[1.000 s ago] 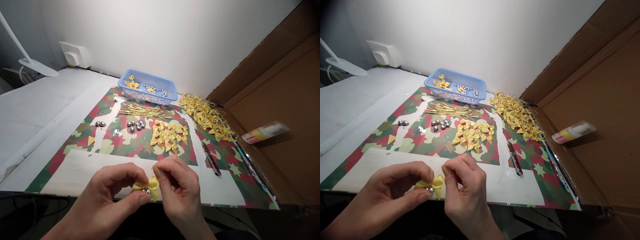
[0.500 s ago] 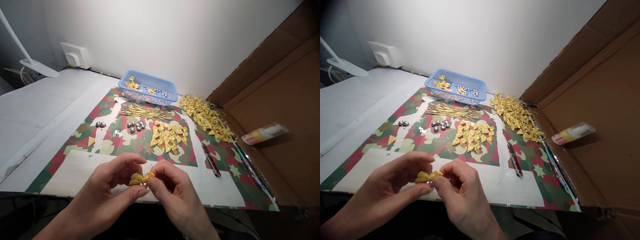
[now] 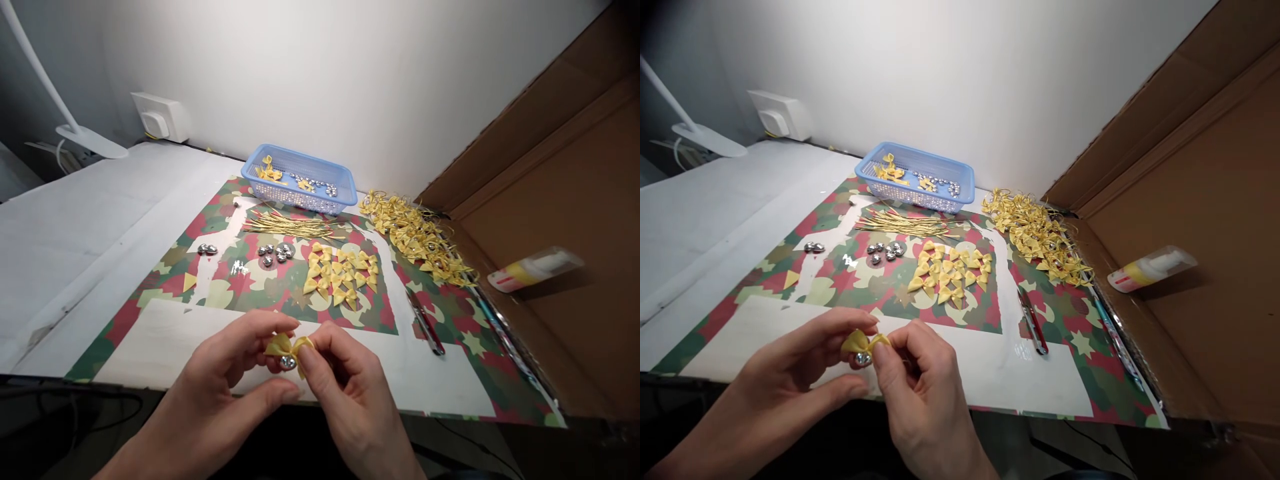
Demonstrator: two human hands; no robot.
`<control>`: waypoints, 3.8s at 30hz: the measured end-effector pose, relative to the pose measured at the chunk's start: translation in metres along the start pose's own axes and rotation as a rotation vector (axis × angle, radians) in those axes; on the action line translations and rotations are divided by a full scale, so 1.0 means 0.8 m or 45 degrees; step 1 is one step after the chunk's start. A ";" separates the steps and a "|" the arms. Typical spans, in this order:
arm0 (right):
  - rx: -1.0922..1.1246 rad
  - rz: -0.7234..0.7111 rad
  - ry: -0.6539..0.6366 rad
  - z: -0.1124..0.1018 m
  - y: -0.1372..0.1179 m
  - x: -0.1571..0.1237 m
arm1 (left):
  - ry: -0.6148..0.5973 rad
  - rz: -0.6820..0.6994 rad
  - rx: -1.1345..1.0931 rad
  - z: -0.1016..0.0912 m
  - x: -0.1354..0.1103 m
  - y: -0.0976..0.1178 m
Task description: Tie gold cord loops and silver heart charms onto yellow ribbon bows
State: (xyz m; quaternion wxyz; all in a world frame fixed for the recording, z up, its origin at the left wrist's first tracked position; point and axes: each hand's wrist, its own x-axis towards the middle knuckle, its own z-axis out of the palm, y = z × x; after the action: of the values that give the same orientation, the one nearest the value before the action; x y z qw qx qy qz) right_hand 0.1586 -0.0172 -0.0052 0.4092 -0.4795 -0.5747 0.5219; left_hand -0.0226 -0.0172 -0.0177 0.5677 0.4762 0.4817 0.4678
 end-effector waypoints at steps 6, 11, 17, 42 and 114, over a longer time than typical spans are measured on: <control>-0.029 0.064 -0.031 -0.005 0.003 0.001 | -0.080 -0.100 -0.152 -0.005 0.006 -0.001; -0.186 -0.003 -0.081 -0.031 0.000 0.007 | -0.152 -0.080 -0.205 -0.005 0.010 0.003; -0.333 -0.219 0.062 -0.035 0.008 0.017 | -0.300 -0.168 -0.295 -0.008 0.009 0.002; -0.224 -0.145 -0.040 -0.033 0.012 0.006 | -0.585 -0.265 -0.261 -0.029 0.024 -0.024; 0.257 -0.184 0.254 -0.022 0.012 0.007 | -0.074 -0.110 -0.044 0.029 0.012 0.027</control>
State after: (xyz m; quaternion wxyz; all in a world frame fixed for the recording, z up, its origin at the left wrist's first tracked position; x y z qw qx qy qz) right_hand 0.1761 -0.0084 -0.0129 0.5469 -0.4427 -0.5087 0.4961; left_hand -0.0001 -0.0072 0.0043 0.6095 0.4584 0.4769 0.4370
